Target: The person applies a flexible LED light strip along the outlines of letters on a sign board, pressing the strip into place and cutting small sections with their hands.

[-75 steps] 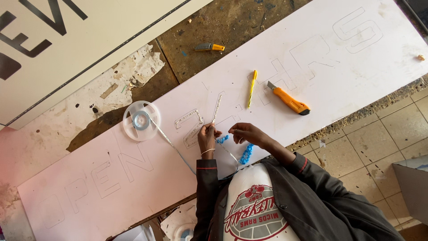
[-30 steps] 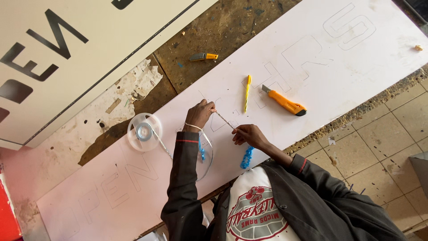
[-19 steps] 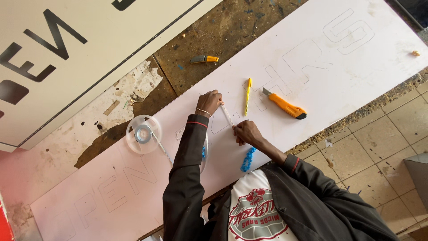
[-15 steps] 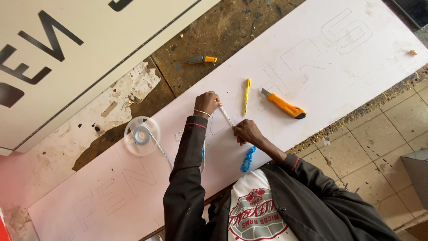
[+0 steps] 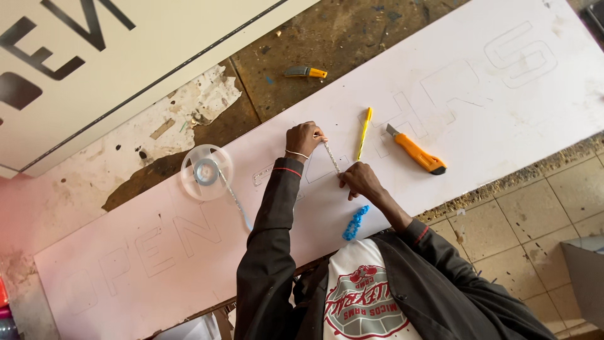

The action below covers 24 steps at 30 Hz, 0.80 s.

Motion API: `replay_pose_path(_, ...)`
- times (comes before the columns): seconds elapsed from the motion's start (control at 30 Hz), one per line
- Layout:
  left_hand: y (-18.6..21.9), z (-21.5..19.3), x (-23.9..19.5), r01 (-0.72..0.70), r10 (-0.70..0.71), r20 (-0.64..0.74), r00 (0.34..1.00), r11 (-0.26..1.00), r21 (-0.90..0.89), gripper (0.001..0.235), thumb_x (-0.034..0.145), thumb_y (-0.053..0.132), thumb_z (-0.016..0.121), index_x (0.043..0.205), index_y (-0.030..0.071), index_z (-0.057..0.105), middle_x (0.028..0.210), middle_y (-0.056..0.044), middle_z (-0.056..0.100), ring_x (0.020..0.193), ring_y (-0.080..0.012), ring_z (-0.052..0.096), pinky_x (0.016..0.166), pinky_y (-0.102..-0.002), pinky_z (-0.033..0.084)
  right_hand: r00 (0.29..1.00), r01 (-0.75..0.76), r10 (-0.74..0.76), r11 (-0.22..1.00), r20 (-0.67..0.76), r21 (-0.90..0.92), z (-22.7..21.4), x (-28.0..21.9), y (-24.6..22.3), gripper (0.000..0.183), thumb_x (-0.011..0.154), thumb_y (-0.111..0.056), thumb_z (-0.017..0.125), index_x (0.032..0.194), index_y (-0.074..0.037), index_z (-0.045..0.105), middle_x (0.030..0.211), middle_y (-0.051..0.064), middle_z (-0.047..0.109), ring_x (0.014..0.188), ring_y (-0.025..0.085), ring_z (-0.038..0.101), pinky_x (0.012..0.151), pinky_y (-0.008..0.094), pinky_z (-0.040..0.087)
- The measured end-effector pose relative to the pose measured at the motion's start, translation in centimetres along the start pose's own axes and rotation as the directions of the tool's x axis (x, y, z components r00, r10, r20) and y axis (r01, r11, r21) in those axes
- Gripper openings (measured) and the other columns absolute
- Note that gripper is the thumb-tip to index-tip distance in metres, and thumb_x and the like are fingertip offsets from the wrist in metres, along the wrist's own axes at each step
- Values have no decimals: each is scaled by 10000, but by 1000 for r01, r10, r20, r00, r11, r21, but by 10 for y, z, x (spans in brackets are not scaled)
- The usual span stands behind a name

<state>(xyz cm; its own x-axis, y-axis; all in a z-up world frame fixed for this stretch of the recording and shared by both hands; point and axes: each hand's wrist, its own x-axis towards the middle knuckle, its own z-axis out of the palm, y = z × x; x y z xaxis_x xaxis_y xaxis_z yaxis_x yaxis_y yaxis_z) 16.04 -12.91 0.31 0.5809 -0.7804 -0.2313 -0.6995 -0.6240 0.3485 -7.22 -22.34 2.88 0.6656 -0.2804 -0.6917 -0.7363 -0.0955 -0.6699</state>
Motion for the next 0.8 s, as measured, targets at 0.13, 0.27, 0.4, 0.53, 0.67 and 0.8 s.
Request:
replay_pose_path(0.13,-4,7,2,4,-4,-18,1000,1000,-31,69,915,355,902,907,304,857,956,10,784,995,-372,830,905,-587,691,999,-43,43,999,2,30,-1,-4,-2,271,837,-210,652,851,-125,909,537,152,740,443,226,746,635,345,650)
replay_pose_path(0.27,-4,9,6,-2,1,-16,1000,1000,-28,80,899,364,913,889,304,861,949,10,785,984,-374,829,903,-582,694,998,-57,57,998,0,14,-2,-4,-5,274,839,-220,661,872,-110,909,528,144,728,470,236,766,667,347,645)
replay_pose_path(0.4,-5,7,4,-3,1,-32,999,999,-46,80,900,353,925,902,297,867,994,18,774,1003,-365,830,913,-566,698,998,-62,62,998,-2,-5,-1,-3,-6,261,853,-246,677,858,-122,907,528,146,737,469,246,771,660,354,650)
replay_pose_path(0.53,-11,17,8,5,-8,-49,999,998,-64,83,885,336,939,875,298,866,1017,28,754,1007,-380,827,908,-562,705,996,-92,92,995,-3,-44,-3,-5,-10,282,929,-263,692,860,-63,877,540,169,740,491,274,785,681,372,655)
replay_pose_path(0.67,-8,18,12,24,-26,-44,999,999,-42,98,854,340,961,859,317,865,1007,45,739,988,-361,833,901,-544,711,984,-168,170,985,49,-40,-13,-22,-10,517,1060,-427,701,747,-40,843,535,170,730,553,287,814,618,350,658)
replay_pose_path(0.8,-7,25,14,51,-52,-48,997,998,-28,108,844,323,968,849,326,860,1007,50,735,973,-364,838,887,-556,711,989,-142,147,977,25,-162,-3,-18,8,559,1074,-478,713,711,-73,840,530,134,730,546,277,807,627,370,666)
